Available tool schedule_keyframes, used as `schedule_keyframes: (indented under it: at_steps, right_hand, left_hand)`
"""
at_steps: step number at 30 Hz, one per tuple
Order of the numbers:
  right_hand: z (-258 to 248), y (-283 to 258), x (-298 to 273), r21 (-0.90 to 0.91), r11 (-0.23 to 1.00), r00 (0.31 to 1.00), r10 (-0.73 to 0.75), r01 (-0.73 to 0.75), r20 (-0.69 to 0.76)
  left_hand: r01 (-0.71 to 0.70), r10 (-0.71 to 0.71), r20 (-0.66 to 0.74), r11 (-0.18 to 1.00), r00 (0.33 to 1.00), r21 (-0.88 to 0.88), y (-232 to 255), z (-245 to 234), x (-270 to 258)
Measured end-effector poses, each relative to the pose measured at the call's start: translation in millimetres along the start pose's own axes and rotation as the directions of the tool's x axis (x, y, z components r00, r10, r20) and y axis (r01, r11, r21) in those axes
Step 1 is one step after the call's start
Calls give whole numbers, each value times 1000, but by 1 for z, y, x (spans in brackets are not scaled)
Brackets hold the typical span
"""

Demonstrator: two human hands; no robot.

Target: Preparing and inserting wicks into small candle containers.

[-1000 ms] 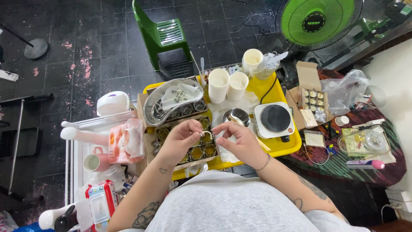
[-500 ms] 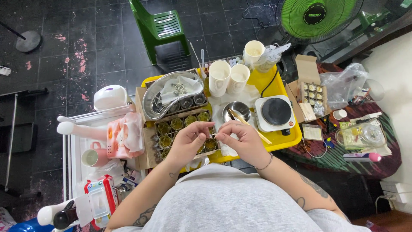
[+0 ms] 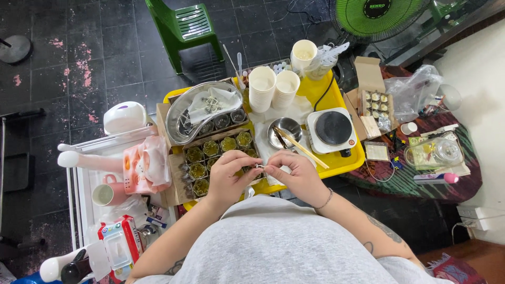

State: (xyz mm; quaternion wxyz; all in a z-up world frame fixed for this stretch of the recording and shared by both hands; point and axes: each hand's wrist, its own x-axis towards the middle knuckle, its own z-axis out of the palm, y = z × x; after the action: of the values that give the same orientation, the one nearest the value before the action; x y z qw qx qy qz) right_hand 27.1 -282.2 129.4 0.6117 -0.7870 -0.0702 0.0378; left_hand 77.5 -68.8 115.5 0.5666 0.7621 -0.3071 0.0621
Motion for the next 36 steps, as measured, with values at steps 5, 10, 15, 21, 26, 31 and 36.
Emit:
schedule_keyframes:
  at_steps: [5, 10, 15, 21, 26, 31, 36]
  right_hand:
    - [-7, 17, -2, 144, 976, 981, 142, -161, 133]
    - [-8, -5, -2, 187, 981, 995, 36, -52, 88]
    - [3, -21, -4, -497, 803, 891, -439, 330, -118]
    - [14, -1, -8, -380, 885, 924, -348, 268, -160]
    - [15, 4, -10, -185, 953, 949, -271, 241, -161]
    - [11, 27, -11, 117, 985, 990, -117, 126, -80]
    - [0, 37, -9, 323, 943, 990, -113, 81, 81]
  left_hand:
    - [1, -2, 48, 1000, 999, 11, 1, -4, -2]
    - [286, -275, 109, 953, 955, -103, 1, -3, -7]
    - [459, -426, 172, 837, 888, -299, -3, 1, -14]
    - [436, -387, 209, 844, 898, -312, -4, 2, -20]
    - [450, -400, 211, 828, 892, -335, -3, 1, -20]
    - [466, -414, 221, 832, 883, -300, 1, -1, -18]
    - [477, -416, 242, 817, 876, -323, -1, 2, -22]
